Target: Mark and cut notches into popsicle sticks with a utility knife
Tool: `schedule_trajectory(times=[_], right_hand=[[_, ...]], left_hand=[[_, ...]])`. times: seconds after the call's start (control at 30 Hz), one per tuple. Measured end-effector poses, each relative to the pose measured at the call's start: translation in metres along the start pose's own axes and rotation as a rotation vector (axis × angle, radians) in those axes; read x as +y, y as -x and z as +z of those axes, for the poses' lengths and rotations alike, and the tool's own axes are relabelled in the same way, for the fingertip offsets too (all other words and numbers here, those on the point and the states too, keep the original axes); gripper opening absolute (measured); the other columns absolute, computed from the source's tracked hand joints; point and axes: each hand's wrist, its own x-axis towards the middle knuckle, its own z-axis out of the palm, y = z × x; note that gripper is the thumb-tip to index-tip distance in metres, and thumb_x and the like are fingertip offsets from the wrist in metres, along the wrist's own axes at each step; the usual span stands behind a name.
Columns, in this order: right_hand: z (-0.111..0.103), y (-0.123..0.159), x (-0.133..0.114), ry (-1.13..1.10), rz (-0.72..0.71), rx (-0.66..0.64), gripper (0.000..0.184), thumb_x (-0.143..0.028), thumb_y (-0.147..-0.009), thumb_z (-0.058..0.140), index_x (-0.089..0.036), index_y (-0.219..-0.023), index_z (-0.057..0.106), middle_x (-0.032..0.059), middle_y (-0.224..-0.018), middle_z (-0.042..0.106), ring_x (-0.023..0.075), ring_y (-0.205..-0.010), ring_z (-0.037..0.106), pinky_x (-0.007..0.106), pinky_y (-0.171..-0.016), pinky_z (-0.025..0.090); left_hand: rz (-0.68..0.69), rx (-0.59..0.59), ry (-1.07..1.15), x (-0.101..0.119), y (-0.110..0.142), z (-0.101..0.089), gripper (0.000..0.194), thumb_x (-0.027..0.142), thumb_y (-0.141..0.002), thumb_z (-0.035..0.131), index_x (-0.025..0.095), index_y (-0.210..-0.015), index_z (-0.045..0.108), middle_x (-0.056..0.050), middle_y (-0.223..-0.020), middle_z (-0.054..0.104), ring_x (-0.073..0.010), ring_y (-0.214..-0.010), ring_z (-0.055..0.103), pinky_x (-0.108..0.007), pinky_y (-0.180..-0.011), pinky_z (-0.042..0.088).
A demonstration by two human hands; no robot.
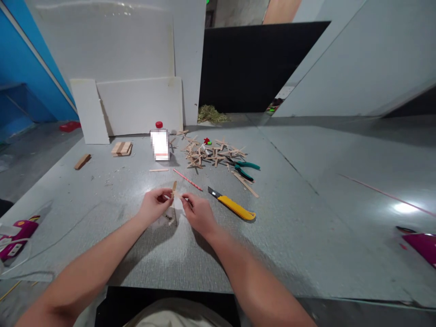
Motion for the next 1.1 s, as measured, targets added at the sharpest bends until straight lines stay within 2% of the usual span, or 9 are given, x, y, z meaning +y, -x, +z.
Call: schedule_trajectory(times=[0.23,0.4,0.57,0.7,0.93,1.1], right_hand=[[-0.003,0.001,-0.005,-0.001,-0.012,-0.021,0.038,-0.053,-0.108,0.056,-0.018,-0.106,0.072,-0.0007,-0.080,0.071,0.0136,-0.065,0.065,0.032,-0.071,0.058],[-0.003,0.002,-0.007,-0.003,0.000,-0.006,0.038,-0.052,-0.108,0.056,-0.018,-0.105,0.073,0.0011,-0.084,0.074,0.0146,-0.068,0.066,0.033,-0.072,0.056],[-0.004,0.002,-0.008,-0.019,0.008,0.010,0.028,-0.039,-0.104,0.057,-0.020,-0.103,0.077,0.0040,-0.080,0.077,0.0176,-0.063,0.066,0.032,-0.067,0.050],[-0.005,0.001,-0.011,-0.044,0.008,0.004,0.026,-0.033,-0.100,0.055,-0.024,-0.101,0.080,0.0062,-0.081,0.080,0.0206,-0.062,0.066,0.033,-0.064,0.047],[-0.004,0.000,-0.006,-0.072,0.036,-0.022,0.026,-0.040,-0.106,0.060,-0.018,-0.102,0.073,0.0015,-0.082,0.074,0.0157,-0.069,0.067,0.032,-0.070,0.054],[-0.003,0.000,0.001,-0.089,0.062,-0.067,0.028,-0.044,-0.106,0.064,-0.016,-0.101,0.070,0.0004,-0.089,0.071,0.0137,-0.074,0.067,0.032,-0.073,0.060]], left_hand=[[0.058,0.018,-0.066,0.007,0.004,-0.001,0.036,0.040,-0.104,0.067,0.017,-0.131,0.065,-0.010,-0.129,0.068,-0.0227,-0.109,0.070,-0.044,-0.094,0.063],[0.134,0.026,-0.119,0.011,0.006,-0.002,0.035,0.040,-0.104,0.067,0.017,-0.131,0.065,-0.010,-0.128,0.068,-0.0220,-0.108,0.070,-0.043,-0.093,0.063],[0.214,0.029,-0.187,0.014,0.010,-0.003,0.033,0.040,-0.105,0.066,0.018,-0.129,0.066,-0.009,-0.125,0.069,-0.0203,-0.103,0.071,-0.040,-0.090,0.063],[0.275,0.011,-0.238,0.020,0.013,-0.002,0.032,0.042,-0.105,0.065,0.018,-0.127,0.067,-0.008,-0.120,0.071,-0.0192,-0.100,0.071,-0.040,-0.091,0.063],[0.318,0.001,-0.221,0.032,0.017,-0.002,0.032,0.042,-0.104,0.066,0.018,-0.126,0.068,-0.006,-0.106,0.074,-0.0176,-0.091,0.071,-0.039,-0.088,0.062],[0.312,0.030,-0.153,0.032,0.013,-0.009,0.028,0.034,-0.105,0.063,0.018,-0.127,0.071,-0.005,-0.095,0.074,-0.0158,-0.081,0.071,-0.033,-0.079,0.062]])
